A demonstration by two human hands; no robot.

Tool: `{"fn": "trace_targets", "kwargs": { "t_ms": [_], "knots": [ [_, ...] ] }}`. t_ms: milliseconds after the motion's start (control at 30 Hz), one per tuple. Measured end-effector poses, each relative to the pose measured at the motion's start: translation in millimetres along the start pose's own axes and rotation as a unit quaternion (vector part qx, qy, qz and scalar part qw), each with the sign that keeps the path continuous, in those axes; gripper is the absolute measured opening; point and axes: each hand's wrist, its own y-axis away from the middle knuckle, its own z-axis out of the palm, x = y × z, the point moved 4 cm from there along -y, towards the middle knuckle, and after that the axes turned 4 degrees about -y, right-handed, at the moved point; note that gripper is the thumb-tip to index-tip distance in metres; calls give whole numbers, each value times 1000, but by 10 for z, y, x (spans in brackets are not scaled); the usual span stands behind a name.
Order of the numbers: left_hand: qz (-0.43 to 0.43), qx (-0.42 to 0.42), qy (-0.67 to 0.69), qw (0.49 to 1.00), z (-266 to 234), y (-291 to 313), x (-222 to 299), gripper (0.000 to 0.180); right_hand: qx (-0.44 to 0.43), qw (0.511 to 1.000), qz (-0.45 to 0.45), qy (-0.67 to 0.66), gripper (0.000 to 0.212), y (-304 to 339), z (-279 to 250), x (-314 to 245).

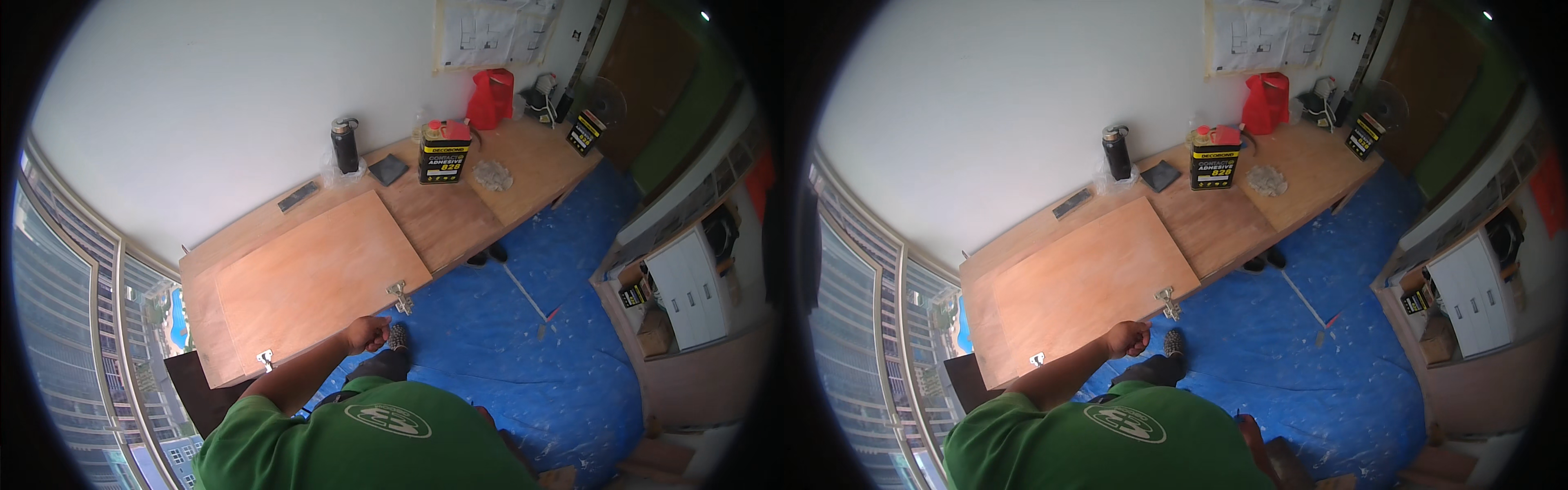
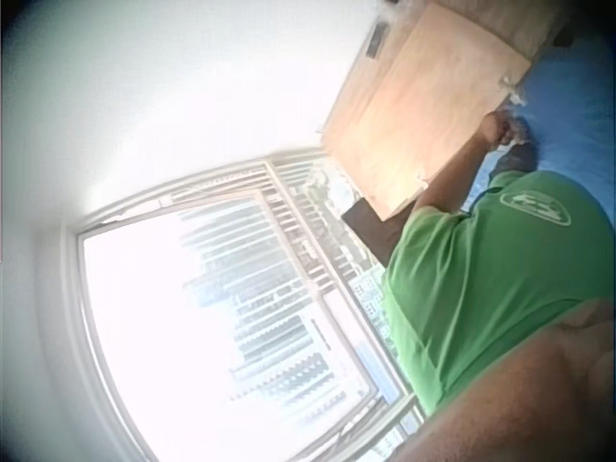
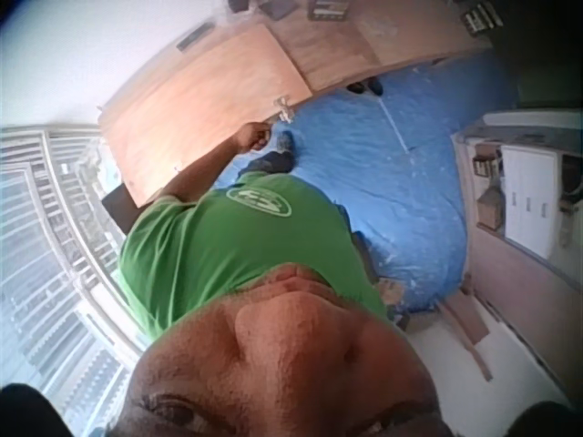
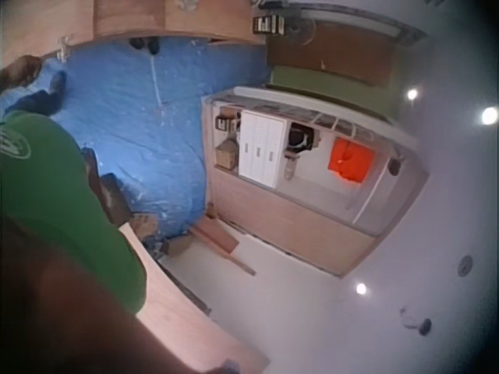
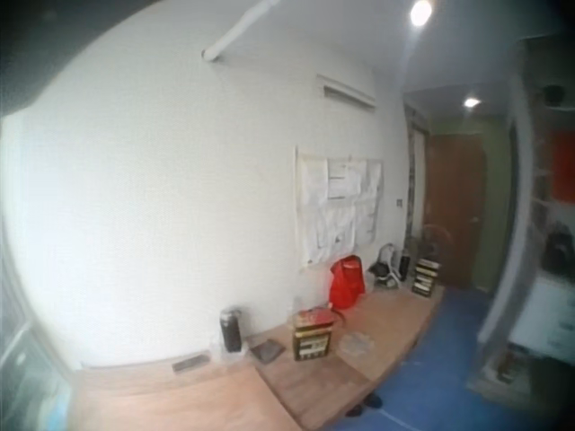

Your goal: The person assembles a wooden cabinet door by attaching metal hinges to a flat wooden panel using a screwdriver. They position the panel on a workbench, align the hinges, and tighten screws to secure them. The person also retrieves additional hardware from a drawer.

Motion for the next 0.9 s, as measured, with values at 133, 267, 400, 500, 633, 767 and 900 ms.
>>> {"fn": "trace_targets", "kwargs": {
  "t_ms": [133, 267, 400, 500, 633, 767, 900],
  "knots": [
    [30, -60, -57, 996, 42, -365, 292, 32, 9, 999, 6, 39, 32, -101, 51, -1836],
    [6, -38, -30, 999, -14, -650, 572, 23, -1, 976, -152, 157, 30, -455, 189, -3306],
    [28, -32, -25, 999, -132, -801, 1024, 27, 14, 972, -200, 122, 24, -944, 279, -4438],
    [73, 2, -12, 997, -323, -732, 1351, 29, -18, 987, -159, 10, 21, -1099, 496, -5133],
    [122, 114, 79, 983, -715, -475, 1538, 26, -87, 972, -216, -32, 21, -1323, 1060, -6027],
    [170, 247, 169, 939, -978, -99, 1261, 25, -174, 949, -256, 60, 25, -1779, 1603, -6913],
    [201, 372, 233, 876, -884, 229, 813, 23, -191, 880, -411, 145, 37, -2376, 2381, -8148]
  ]
}}
